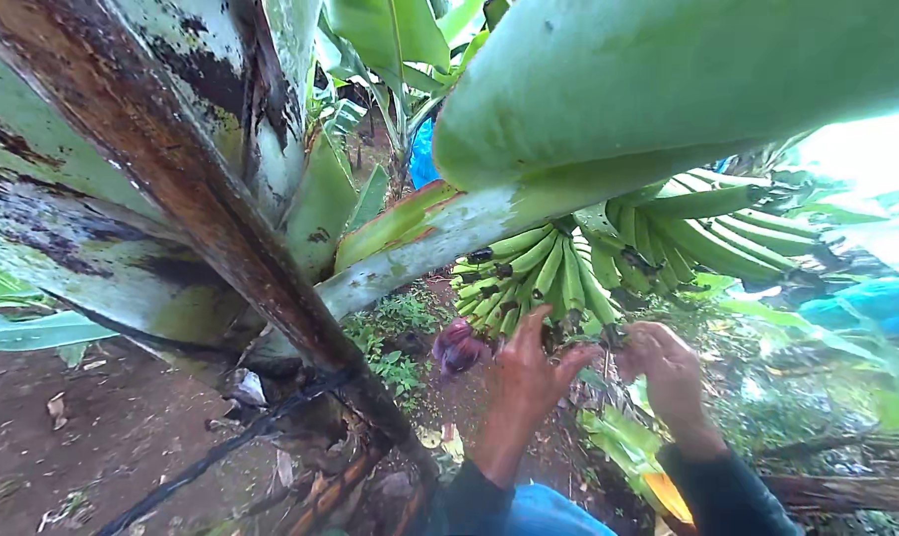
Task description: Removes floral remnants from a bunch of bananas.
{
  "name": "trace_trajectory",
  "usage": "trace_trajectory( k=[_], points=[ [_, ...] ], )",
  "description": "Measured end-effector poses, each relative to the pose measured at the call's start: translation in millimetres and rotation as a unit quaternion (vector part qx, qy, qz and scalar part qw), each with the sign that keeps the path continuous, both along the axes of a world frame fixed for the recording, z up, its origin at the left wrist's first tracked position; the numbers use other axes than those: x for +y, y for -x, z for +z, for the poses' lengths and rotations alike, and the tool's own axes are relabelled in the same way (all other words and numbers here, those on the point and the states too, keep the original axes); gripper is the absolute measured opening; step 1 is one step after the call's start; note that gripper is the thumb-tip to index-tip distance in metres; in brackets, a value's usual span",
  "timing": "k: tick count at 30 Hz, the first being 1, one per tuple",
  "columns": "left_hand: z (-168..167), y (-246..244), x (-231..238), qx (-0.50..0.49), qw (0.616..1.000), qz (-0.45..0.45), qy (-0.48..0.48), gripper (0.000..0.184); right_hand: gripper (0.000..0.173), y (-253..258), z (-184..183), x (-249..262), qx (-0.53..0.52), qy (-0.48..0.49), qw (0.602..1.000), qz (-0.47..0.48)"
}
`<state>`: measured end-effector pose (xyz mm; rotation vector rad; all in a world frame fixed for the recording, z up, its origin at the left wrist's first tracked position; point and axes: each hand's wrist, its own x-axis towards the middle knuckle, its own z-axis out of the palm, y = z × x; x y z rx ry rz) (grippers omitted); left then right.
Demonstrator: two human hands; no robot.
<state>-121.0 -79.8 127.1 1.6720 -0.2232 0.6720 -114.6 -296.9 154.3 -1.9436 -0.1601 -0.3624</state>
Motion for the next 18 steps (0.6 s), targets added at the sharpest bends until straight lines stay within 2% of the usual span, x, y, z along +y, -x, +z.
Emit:
trace_trajectory(
  k=[1, 2, 5, 8, 10, 12, 14, 16, 18],
  points=[
    [3, -4, -7, -0.014, 0.999, 0.016, -0.039, 0.068, 0.033, 2, 4, 10, 0.031, 0.003, 0.999, 0.009],
    [6, -10, -11, -0.031, 0.997, 0.028, -0.065, 0.061, 0.037, 1, 7, 20, 0.067, 0.002, 0.998, 0.013],
    [11, -28, -16, -0.093, 0.993, 0.013, -0.07, 0.026, 0.04, -10, 17, 34, 0.169, -0.045, 0.984, 0.039],
    [11, -30, 3, -0.085, 0.982, -0.155, 0.062, 0.019, 0.029, -19, 19, 27, 0.205, -0.053, 0.972, 0.106],
    [6, -24, 17, -0.022, 0.947, -0.257, 0.19, 0.019, 0.028, -19, 18, 7, 0.208, -0.013, 0.966, 0.15],
    [0, -11, 28, 0.036, 0.913, -0.297, 0.277, 0.019, 0.028, -16, 16, -8, 0.212, 0.04, 0.956, 0.198],
    [-11, 2, 38, 0.049, 0.907, -0.292, 0.3, 0.02, 0.028, -9, 11, -12, 0.227, 0.047, 0.941, 0.247],
    [-25, 12, 41, 0.054, 0.918, -0.233, 0.316, 0.02, 0.026, -1, 1, -8, 0.254, -0.024, 0.924, 0.284],
    [-31, 14, 38, 0.084, 0.928, -0.136, 0.336, 0.023, 0.034, 6, -5, 8, 0.3, -0.119, 0.909, 0.264]
  ],
)
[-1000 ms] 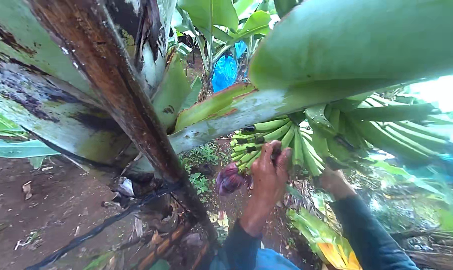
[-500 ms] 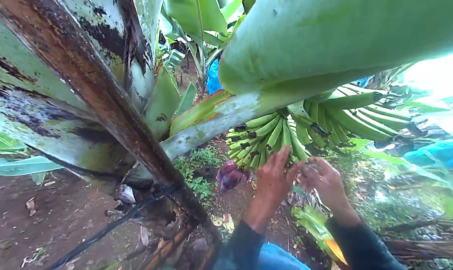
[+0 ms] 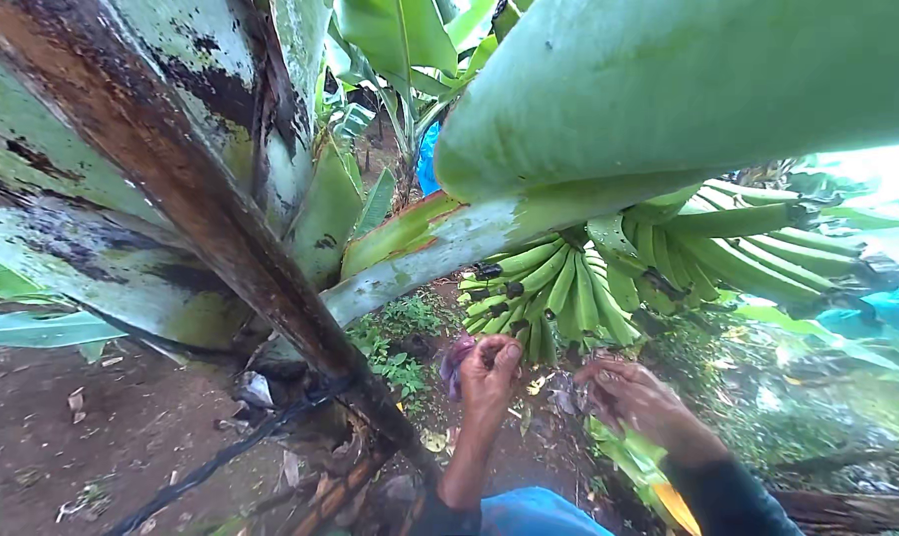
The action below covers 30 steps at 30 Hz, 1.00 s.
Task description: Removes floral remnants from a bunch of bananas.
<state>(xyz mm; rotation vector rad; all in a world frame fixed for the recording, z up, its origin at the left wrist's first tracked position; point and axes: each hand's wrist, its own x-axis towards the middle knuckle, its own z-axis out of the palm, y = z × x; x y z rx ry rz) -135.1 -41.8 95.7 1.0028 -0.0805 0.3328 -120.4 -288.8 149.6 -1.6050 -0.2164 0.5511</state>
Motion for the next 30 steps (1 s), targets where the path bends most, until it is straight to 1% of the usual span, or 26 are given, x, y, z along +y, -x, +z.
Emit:
trace_trajectory(
  k=[1, 3, 4, 5, 6, 7, 9, 10, 12, 13, 14, 15, 17, 18, 19, 20, 21, 22, 23, 24, 26, 27, 28, 30],
  points=[
    [0, -2, -1, 0.029, 0.999, 0.027, -0.01, 0.039, 0.039, 2, -1, 12, 0.037, -0.024, 0.998, -0.035],
    [6, -12, -5, 0.065, 0.996, 0.049, -0.024, 0.085, 0.046, 1, -3, 37, 0.084, -0.065, 0.991, -0.077],
    [10, -18, -7, 0.077, 0.995, 0.052, -0.033, 0.104, 0.047, -1, -3, 47, 0.094, -0.086, 0.988, -0.084],
    [13, -26, -9, 0.082, 0.994, 0.055, -0.04, 0.116, 0.045, -4, -3, 56, 0.1, -0.105, 0.985, -0.091],
    [14, -34, -10, 0.078, 0.994, 0.063, -0.049, 0.121, 0.041, -7, -1, 63, 0.105, -0.122, 0.981, -0.104],
    [14, -44, -11, 0.065, 0.993, 0.081, -0.058, 0.121, 0.035, -9, 1, 69, 0.106, -0.128, 0.979, -0.121],
    [14, -58, -9, 0.045, 0.987, 0.126, -0.087, 0.105, 0.021, -8, 3, 76, 0.076, -0.094, 0.984, -0.132],
    [14, -65, -6, 0.036, 0.984, 0.142, -0.103, 0.092, 0.018, -8, 2, 75, 0.047, -0.064, 0.989, -0.123],
    [12, -75, -2, 0.015, 0.976, 0.164, -0.141, 0.061, 0.018, -11, -3, 70, -0.007, -0.024, 0.994, -0.109],
    [9, -79, -2, 0.004, 0.968, 0.182, -0.171, 0.046, 0.019, -13, -5, 67, -0.027, 0.003, 0.995, -0.099],
    [6, -81, -2, -0.01, 0.955, 0.205, -0.215, 0.036, 0.02, -13, -6, 64, -0.039, 0.041, 0.995, -0.078],
    [3, -81, -4, -0.027, 0.937, 0.227, -0.263, 0.03, 0.022, -13, -5, 61, -0.039, 0.087, 0.994, -0.043],
    [-1, -77, -11, -0.067, 0.894, 0.28, -0.344, 0.025, 0.025, -11, -1, 57, -0.026, 0.175, 0.983, 0.056],
    [-2, -76, -15, -0.083, 0.873, 0.309, -0.368, 0.024, 0.024, -9, 2, 57, -0.034, 0.189, 0.977, 0.091],
    [-2, -75, -18, -0.094, 0.86, 0.329, -0.378, 0.024, 0.02, -6, 4, 59, -0.059, 0.17, 0.979, 0.099],
    [-1, -73, -19, -0.101, 0.861, 0.332, -0.372, 0.026, 0.016, -2, 7, 61, -0.1, 0.135, 0.982, 0.086],
    [0, -71, -18, -0.104, 0.874, 0.32, -0.351, 0.028, 0.014, 1, 12, 65, -0.158, 0.103, 0.98, 0.063],
    [3, -69, -16, -0.105, 0.895, 0.299, -0.314, 0.029, 0.014, 2, 20, 71, -0.232, 0.085, 0.968, 0.037],
    [4, -67, -13, -0.107, 0.917, 0.273, -0.269, 0.027, 0.016, 2, 30, 79, -0.309, 0.085, 0.947, 0.013],
    [4, -66, -13, -0.105, 0.938, 0.251, -0.217, 0.023, 0.022, 0, 39, 88, -0.383, 0.102, 0.918, -0.006],
    [4, -61, -15, -0.086, 0.964, 0.221, -0.119, 0.019, 0.04, -8, 59, 109, -0.516, 0.182, 0.837, -0.021],
    [4, -56, -17, -0.075, 0.971, 0.211, -0.085, 0.019, 0.049, -14, 70, 121, -0.56, 0.242, 0.792, -0.021],
    [4, -50, -20, -0.071, 0.973, 0.209, -0.063, 0.02, 0.055, -20, 81, 132, -0.578, 0.311, 0.754, -0.013],
    [0, -39, -28, -0.087, 0.969, 0.225, -0.055, 0.019, 0.06, -31, 100, 155, -0.569, 0.424, 0.705, 0.015]
  ],
)
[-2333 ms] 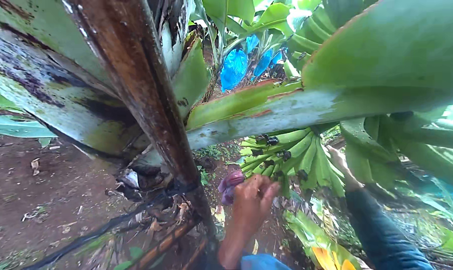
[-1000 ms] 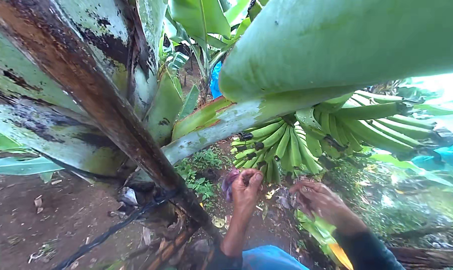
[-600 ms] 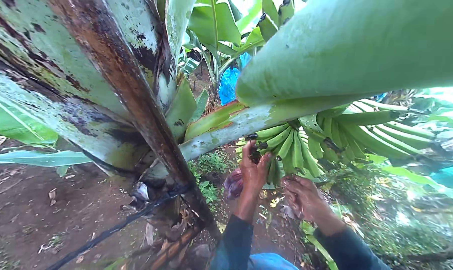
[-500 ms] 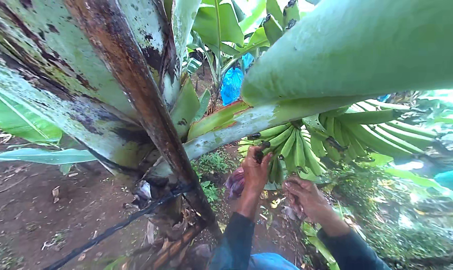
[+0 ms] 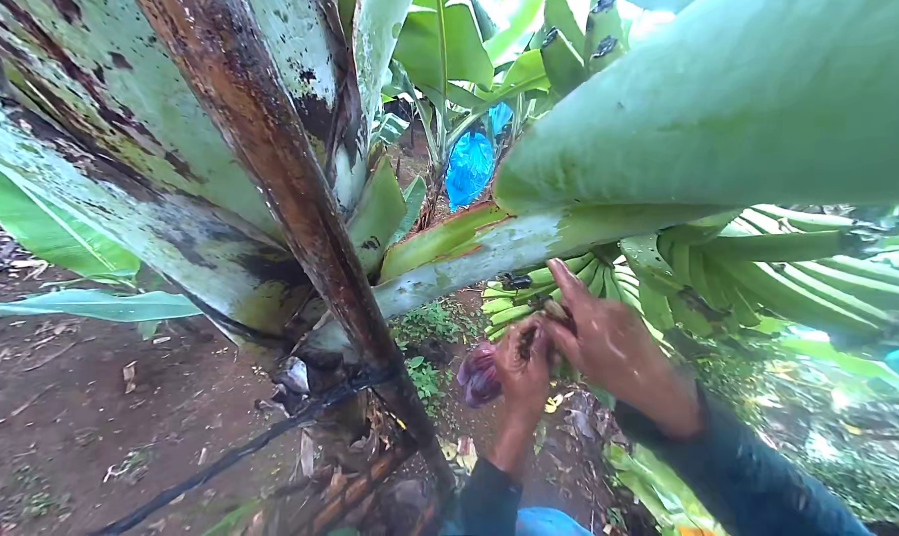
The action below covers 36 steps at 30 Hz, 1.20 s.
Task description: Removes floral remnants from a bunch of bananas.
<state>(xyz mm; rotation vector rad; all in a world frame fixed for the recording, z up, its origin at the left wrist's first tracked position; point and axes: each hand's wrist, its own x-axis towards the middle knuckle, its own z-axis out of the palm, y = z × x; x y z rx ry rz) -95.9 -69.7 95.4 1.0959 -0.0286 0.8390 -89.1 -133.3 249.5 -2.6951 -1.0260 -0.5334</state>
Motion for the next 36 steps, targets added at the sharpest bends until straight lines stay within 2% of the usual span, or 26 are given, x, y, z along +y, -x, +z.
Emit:
trace_trajectory(
  k=[1, 3, 4, 6, 8, 10, 12, 14, 16, 18, 20, 21, 23, 25, 26, 28, 32, 34, 36],
  points=[
    [-4, 5, -3, -0.01, 1.0, 0.013, -0.016, 0.019, 0.056, -5, 8, 10, 0.002, 0.048, 0.999, -0.015],
    [-9, 13, -6, -0.023, 0.995, 0.058, -0.073, 0.016, 0.037, -15, 17, 25, 0.003, 0.133, 0.991, -0.033],
    [-10, 15, -6, -0.023, 0.99, 0.083, -0.111, 0.013, 0.026, -20, 19, 31, 0.0, 0.161, 0.986, -0.035],
    [-11, 15, -7, -0.01, 0.975, 0.129, -0.181, 0.007, 0.019, -26, 19, 37, 0.011, 0.191, 0.981, -0.037],
    [-12, 9, -4, 0.011, 0.965, 0.142, -0.218, 0.009, 0.017, -35, 8, 35, -0.012, 0.148, 0.989, 0.003],
    [-10, 2, 2, 0.024, 0.967, 0.139, -0.212, 0.012, 0.018, -46, -7, 24, -0.033, 0.05, 0.994, 0.091],
    [-3, -3, 8, 0.039, 0.964, 0.154, -0.213, 0.013, 0.021, -49, -16, 6, 0.041, -0.067, 0.98, 0.184],
    [-1, -3, 9, 0.051, 0.953, 0.181, -0.237, 0.022, 0.024, -32, -20, -15, 0.151, -0.153, 0.95, 0.225],
    [-5, -3, 11, 0.06, 0.933, 0.205, -0.289, 0.036, 0.028, -3, -18, -38, 0.219, -0.154, 0.932, 0.245],
    [-9, -6, 16, 0.074, 0.915, 0.211, -0.335, 0.05, 0.027, 18, -19, -63, 0.303, -0.112, 0.909, 0.265],
    [-11, -7, 21, 0.12, 0.896, 0.183, -0.385, 0.056, 0.027, 24, -35, -96, 0.393, -0.019, 0.892, 0.223],
    [-11, -8, 23, 0.142, 0.886, 0.174, -0.407, 0.054, 0.03, 24, -48, -112, 0.429, 0.039, 0.887, 0.163],
    [-6, -10, 28, 0.172, 0.859, 0.172, -0.451, 0.04, 0.048, 21, -77, -135, 0.467, 0.167, 0.868, 0.004],
    [0, -7, 29, 0.203, 0.826, 0.17, -0.497, 0.023, 0.07, 20, -106, -151, 0.484, 0.227, 0.84, -0.097],
    [4, -4, 28, 0.224, 0.813, 0.156, -0.514, 0.019, 0.075, 21, -116, -157, 0.489, 0.222, 0.836, -0.117],
    [11, 2, 22, 0.248, 0.801, 0.134, -0.528, 0.016, 0.073, 21, -127, -164, 0.49, 0.196, 0.839, -0.13],
    [22, 23, 11, 0.305, 0.794, -0.014, -0.526, 0.032, 0.048, 16, -126, -152, 0.489, 0.123, 0.858, -0.101],
    [21, 34, 15, 0.296, 0.822, -0.078, -0.481, 0.042, 0.04, 12, -119, -143, 0.481, 0.068, 0.87, -0.079],
    [13, 42, 28, 0.279, 0.849, -0.072, -0.442, 0.046, 0.039, 9, -113, -141, 0.476, 0.024, 0.877, -0.06]
  ],
)
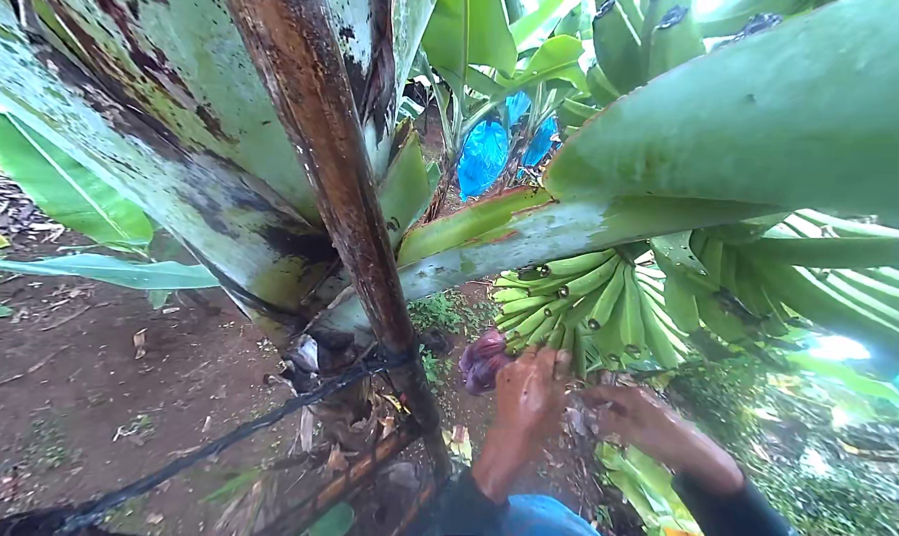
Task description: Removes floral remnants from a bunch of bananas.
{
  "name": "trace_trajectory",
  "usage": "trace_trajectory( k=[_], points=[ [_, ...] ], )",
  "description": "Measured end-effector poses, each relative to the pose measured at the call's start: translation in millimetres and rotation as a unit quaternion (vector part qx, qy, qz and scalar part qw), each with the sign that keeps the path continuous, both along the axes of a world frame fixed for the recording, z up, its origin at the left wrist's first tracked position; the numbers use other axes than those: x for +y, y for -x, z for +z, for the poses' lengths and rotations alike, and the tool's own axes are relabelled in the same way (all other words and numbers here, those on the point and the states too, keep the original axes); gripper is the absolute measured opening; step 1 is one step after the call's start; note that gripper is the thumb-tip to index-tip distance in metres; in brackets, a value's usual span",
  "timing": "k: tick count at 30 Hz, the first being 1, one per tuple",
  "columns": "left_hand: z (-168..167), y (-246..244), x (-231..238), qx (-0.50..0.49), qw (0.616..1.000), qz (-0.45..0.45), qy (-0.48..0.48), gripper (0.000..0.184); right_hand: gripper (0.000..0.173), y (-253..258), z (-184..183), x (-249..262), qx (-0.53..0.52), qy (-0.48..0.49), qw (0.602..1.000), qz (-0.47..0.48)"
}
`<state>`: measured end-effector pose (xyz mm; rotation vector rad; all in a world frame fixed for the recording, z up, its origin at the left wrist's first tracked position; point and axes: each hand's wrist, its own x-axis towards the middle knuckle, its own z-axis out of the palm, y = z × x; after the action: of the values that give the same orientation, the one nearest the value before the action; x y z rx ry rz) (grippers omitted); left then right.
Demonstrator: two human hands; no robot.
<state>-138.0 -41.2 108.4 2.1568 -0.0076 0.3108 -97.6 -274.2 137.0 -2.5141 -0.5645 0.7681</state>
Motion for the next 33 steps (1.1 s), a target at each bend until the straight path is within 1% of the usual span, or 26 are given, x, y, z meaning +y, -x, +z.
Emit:
trace_trajectory(
  k=[2, 4, 6, 7, 8, 9, 10, 11, 12, 13, 14, 15, 16, 17, 18, 19, 21, 22, 24, 26, 27, 28, 29, 30, 32, 33],
  points=[
    [-5, 2, 17, 0.001, 1.0, 0.012, 0.008, 0.045, 0.04, -2, 1, -2, -0.003, -0.05, 0.999, -0.01],
    [-4, 0, 29, 0.016, 1.0, 0.012, 0.019, 0.037, 0.041, -3, 1, 3, 0.006, -0.098, 0.995, -0.031],
    [-4, -4, 34, -0.016, 0.998, 0.044, 0.047, 0.031, 0.04, 4, 2, 23, 0.04, -0.187, 0.979, -0.073],
    [-4, -6, 37, -0.037, 0.995, 0.078, 0.054, 0.028, 0.04, 9, 3, 38, 0.073, -0.253, 0.96, -0.097],
    [-2, -7, 41, -0.036, 0.991, 0.12, 0.048, 0.026, 0.045, 14, 4, 55, 0.111, -0.325, 0.931, -0.121],
    [2, -9, 47, -0.009, 0.987, 0.161, 0.026, 0.027, 0.051, 17, 3, 72, 0.145, -0.392, 0.897, -0.144],
    [5, -11, 53, 0.046, 0.981, 0.189, -0.008, 0.032, 0.054, 18, 2, 88, 0.171, -0.445, 0.864, -0.163],
    [9, -14, 61, 0.12, 0.973, 0.193, -0.039, 0.047, 0.054, 15, 1, 101, 0.188, -0.486, 0.835, -0.176],
    [13, -19, 69, 0.19, 0.964, 0.177, -0.06, 0.066, 0.051, 10, 1, 113, 0.193, -0.516, 0.812, -0.192],
    [16, -27, 75, 0.222, 0.96, 0.159, -0.069, 0.076, 0.048, 3, 1, 123, 0.193, -0.539, 0.791, -0.217],
    [17, -35, 79, 0.2, 0.966, 0.151, -0.063, 0.076, 0.045, -4, 0, 132, 0.192, -0.559, 0.766, -0.253],
    [18, -44, 81, 0.145, 0.978, 0.143, -0.047, 0.071, 0.042, -11, -1, 139, 0.189, -0.571, 0.744, -0.29],
    [20, -56, 80, 0.074, 0.988, 0.132, -0.017, 0.065, 0.038, -15, -2, 143, 0.182, -0.578, 0.729, -0.319],
    [21, -69, 77, 0.008, 0.993, 0.116, 0.013, 0.059, 0.035, -17, -5, 145, 0.168, -0.577, 0.726, -0.335],
    [21, -82, 72, -0.05, 0.993, 0.104, 0.031, 0.053, 0.034, -16, -7, 143, 0.147, -0.568, 0.739, -0.332],
    [22, -94, 66, -0.095, 0.989, 0.101, 0.043, 0.046, 0.033, -15, -10, 138, 0.117, -0.553, 0.764, -0.31],
    [20, -114, 59, -0.173, 0.976, 0.123, 0.056, 0.028, 0.032, -9, -15, 122, 0.065, -0.493, 0.831, -0.251],
    [17, -119, 58, -0.193, 0.97, 0.135, 0.062, 0.023, 0.033, -5, -16, 109, 0.063, -0.45, 0.863, -0.221],
    [19, -119, 63, -0.182, 0.962, 0.181, 0.091, 0.021, 0.035, 2, -21, 78, 0.095, -0.357, 0.914, -0.169],
    [33, -107, 73, -0.108, 0.962, 0.233, 0.095, 0.022, 0.037, 10, -28, 43, 0.115, -0.248, 0.952, -0.136],
    [42, -101, 79, -0.063, 0.967, 0.236, 0.077, 0.026, 0.044, 14, -34, 26, 0.104, -0.184, 0.969, -0.129],
    [52, -95, 83, -0.033, 0.972, 0.225, 0.06, 0.031, 0.054, 17, -43, 10, 0.082, -0.123, 0.982, -0.12],
    [62, -89, 84, -0.026, 0.977, 0.206, 0.052, 0.034, 0.062, 19, -53, -7, 0.057, -0.073, 0.989, -0.114],
    [72, -83, 82, -0.033, 0.982, 0.18, 0.048, 0.036, 0.066, 19, -63, -22, 0.037, -0.04, 0.992, -0.118],
    [95, -79, 77, -0.033, 0.992, 0.116, 0.023, 0.042, 0.067, 20, -73, -36, 0.027, -0.021, 0.99, -0.14],
    [104, -80, 73, -0.014, 0.996, 0.091, -0.004, 0.046, 0.065, 22, -73, -38, 0.035, -0.022, 0.988, -0.148]
  ],
)
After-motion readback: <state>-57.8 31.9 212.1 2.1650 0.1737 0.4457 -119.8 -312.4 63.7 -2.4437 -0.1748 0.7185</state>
